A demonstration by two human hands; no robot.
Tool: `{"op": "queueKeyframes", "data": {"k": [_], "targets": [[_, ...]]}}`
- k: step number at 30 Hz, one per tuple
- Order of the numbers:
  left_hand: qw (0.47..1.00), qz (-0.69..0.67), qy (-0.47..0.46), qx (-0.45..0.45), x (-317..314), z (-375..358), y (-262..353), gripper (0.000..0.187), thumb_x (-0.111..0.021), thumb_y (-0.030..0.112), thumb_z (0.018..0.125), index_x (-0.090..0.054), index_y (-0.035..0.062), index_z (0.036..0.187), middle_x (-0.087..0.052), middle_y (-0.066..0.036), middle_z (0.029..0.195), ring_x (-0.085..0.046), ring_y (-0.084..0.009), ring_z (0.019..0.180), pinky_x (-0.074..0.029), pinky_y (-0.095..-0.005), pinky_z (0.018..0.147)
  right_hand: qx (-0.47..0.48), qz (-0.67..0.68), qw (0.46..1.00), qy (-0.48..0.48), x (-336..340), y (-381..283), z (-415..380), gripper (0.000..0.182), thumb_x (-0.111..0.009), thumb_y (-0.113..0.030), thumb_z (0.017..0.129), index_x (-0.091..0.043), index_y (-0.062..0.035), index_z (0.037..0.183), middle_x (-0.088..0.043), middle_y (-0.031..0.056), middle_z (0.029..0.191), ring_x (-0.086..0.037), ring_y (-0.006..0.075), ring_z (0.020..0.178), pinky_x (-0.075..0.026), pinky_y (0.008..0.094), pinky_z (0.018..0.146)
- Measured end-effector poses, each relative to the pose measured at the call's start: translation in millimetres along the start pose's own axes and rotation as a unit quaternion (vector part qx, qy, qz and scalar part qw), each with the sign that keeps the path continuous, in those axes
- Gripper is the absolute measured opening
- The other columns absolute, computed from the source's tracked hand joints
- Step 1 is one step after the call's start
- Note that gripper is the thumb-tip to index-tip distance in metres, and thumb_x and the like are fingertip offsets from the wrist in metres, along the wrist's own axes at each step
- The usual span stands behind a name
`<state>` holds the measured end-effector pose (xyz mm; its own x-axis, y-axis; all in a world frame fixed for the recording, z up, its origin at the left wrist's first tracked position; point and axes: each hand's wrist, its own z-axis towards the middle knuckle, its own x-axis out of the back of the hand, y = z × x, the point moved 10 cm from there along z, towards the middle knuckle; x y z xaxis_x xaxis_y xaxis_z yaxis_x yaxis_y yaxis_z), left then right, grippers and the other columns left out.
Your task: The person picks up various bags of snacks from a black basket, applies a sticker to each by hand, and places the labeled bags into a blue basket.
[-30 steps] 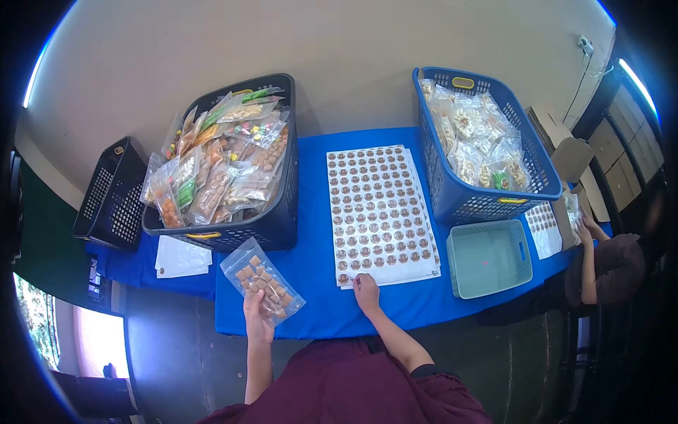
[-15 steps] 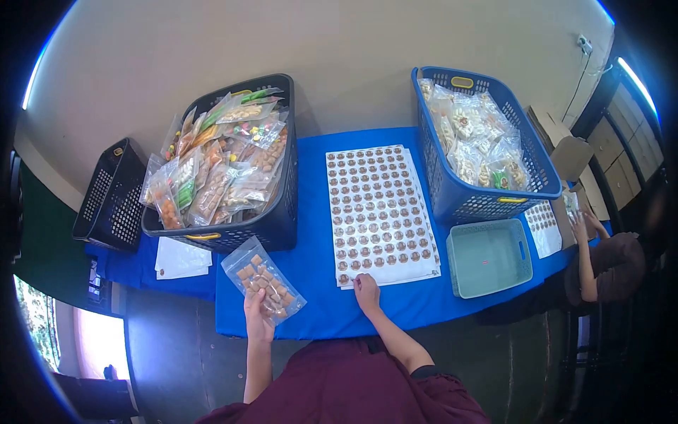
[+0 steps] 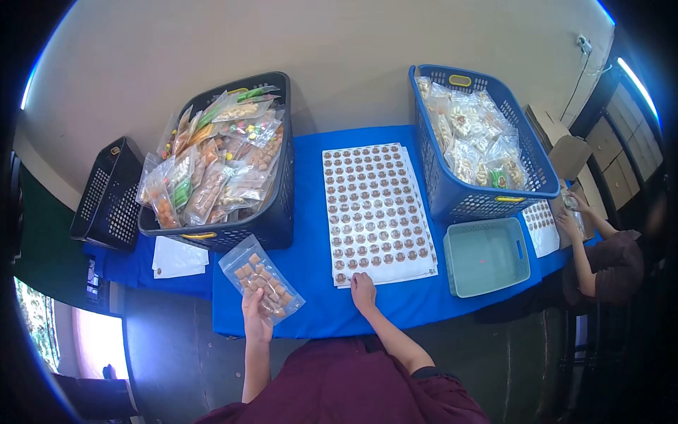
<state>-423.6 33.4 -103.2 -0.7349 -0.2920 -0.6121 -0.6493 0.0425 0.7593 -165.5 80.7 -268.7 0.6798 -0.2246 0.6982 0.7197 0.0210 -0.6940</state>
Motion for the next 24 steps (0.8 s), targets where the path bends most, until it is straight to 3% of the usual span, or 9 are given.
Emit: {"op": "queueKeyframes", "data": {"k": [6, 12, 15, 18, 21, 24], "targets": [[1.000, 0.013, 0.015, -0.006, -1.9, -2.9, 1.2, 0.036, -0.046, 0.006, 0.086, -0.040, 0.0006, 0.121, -0.053, -0.010, 0.111, -0.056, -0.0193, 0.098, -0.047, -0.0321, 0.084, -0.037, -0.005, 0.999, -0.039, -7.1, 10.8, 1.1, 0.006, -0.053, -0.008, 0.078, -0.055, -0.0027, 0.078, -0.055, 0.0145, 0.077, -0.055, 0.0330, 0.074, -0.044, 0.0426, 0.064], [1.000, 0.014, 0.010, 0.019, 0.2, -6.3, -8.3, 0.034, -0.048, 0.005, 0.086, -0.041, 0.0020, 0.119, -0.053, -0.007, 0.110, -0.054, -0.0157, 0.099, -0.046, -0.0307, 0.083, -0.092, 0.017, 0.993, -0.077, -14.8, 29.2, 0.0, 0.010, -0.053, -0.011, 0.079, -0.056, -0.0007, 0.079, -0.059, 0.0154, 0.075, -0.058, 0.0323, 0.073, -0.045, 0.0408, 0.066], [1.000, 0.015, -0.001, 0.024, -0.7, -7.5, -11.0, 0.034, -0.048, 0.006, 0.086, -0.041, 0.0020, 0.119, -0.054, -0.007, 0.109, -0.054, -0.0154, 0.099, -0.046, -0.0303, 0.082, -0.104, 0.117, 0.978, -0.137, -26.7, 42.2, -6.3, 0.012, -0.060, -0.010, 0.077, -0.056, 0.0004, 0.080, -0.061, 0.0132, 0.071, -0.060, 0.0251, 0.065, -0.047, 0.0331, 0.062], [0.999, 0.021, 0.009, 0.033, 3.1, -8.6, -17.2, 0.034, -0.049, 0.005, 0.086, -0.041, 0.0020, 0.119, -0.054, -0.007, 0.109, -0.055, -0.0153, 0.097, -0.047, -0.0300, 0.081, -0.133, 0.161, 0.973, -0.099, -17.5, 53.7, -8.5, 0.013, -0.063, -0.011, 0.074, -0.057, -0.0005, 0.079, -0.061, 0.0106, 0.073, -0.060, 0.0198, 0.065, -0.047, 0.0303, 0.062], [0.999, 0.025, -0.006, 0.039, -3.4, -11.8, -20.3, 0.034, -0.049, 0.005, 0.086, -0.041, 0.0019, 0.119, -0.054, -0.007, 0.109, -0.055, -0.0154, 0.097, -0.047, -0.0300, 0.081, -0.094, 0.087, 0.990, -0.053, 2.9, 34.6, 1.7, 0.016, -0.065, -0.014, 0.073, -0.059, -0.0020, 0.080, -0.060, 0.0102, 0.074, -0.059, 0.0210, 0.066, -0.047, 0.0322, 0.061], [0.999, 0.018, -0.018, 0.043, -3.8, -12.1, -26.2, 0.034, -0.049, 0.006, 0.086, -0.041, 0.0017, 0.119, -0.054, -0.008, 0.109, -0.055, -0.0154, 0.096, -0.047, -0.0299, 0.081, -0.063, 0.010, 0.995, -0.072, -8.2, 23.0, 9.2, 0.017, -0.064, -0.020, 0.074, -0.059, -0.0050, 0.079, -0.059, 0.0102, 0.079, -0.057, 0.0281, 0.074, -0.044, 0.0386, 0.064]]}}
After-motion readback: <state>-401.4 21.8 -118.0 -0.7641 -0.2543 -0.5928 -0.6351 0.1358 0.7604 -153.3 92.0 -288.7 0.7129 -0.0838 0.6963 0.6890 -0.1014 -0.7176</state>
